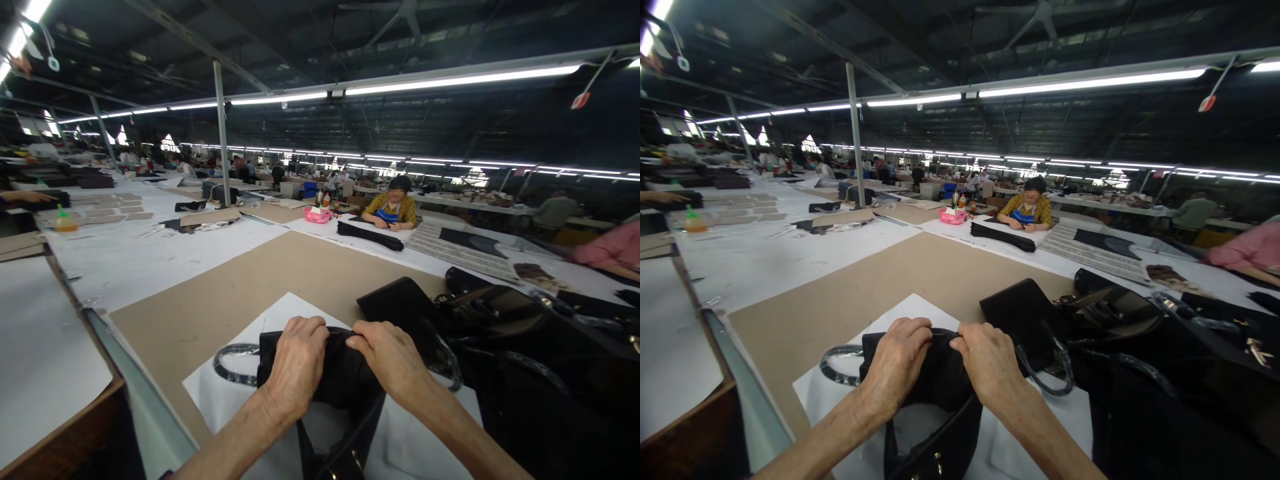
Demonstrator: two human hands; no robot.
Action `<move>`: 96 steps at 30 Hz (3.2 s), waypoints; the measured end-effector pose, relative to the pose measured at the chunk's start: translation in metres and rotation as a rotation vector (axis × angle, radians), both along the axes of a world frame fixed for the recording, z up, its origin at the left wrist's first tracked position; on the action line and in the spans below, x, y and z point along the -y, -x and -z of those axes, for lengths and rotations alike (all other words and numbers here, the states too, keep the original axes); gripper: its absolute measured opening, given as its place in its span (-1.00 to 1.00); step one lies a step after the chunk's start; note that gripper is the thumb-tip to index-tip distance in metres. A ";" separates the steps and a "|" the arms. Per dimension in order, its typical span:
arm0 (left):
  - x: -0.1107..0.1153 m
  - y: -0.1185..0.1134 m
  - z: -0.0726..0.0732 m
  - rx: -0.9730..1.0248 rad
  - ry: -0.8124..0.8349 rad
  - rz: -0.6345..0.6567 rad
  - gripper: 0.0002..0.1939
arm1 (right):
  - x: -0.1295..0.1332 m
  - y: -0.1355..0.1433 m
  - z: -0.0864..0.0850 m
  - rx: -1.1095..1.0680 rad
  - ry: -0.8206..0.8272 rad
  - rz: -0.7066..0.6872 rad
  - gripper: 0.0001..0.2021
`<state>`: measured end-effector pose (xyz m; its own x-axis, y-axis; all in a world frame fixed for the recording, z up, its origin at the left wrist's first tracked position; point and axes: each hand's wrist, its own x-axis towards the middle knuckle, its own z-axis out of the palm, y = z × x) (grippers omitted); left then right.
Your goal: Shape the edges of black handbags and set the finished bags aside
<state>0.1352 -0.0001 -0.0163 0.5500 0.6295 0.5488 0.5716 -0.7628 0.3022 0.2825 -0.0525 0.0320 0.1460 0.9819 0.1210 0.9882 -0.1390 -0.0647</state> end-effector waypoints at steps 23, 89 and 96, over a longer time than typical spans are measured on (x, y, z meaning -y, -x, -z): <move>-0.007 0.013 -0.003 0.019 0.046 0.247 -0.80 | 0.000 0.007 -0.004 0.094 0.052 -0.074 -0.86; -0.055 0.051 -0.028 0.161 1.106 0.318 -0.74 | -0.032 -0.006 -0.008 -0.554 0.229 -0.311 -0.74; -0.057 0.048 -0.025 0.146 1.001 0.327 -0.70 | -0.032 0.001 -0.012 -0.452 0.259 -0.259 -0.73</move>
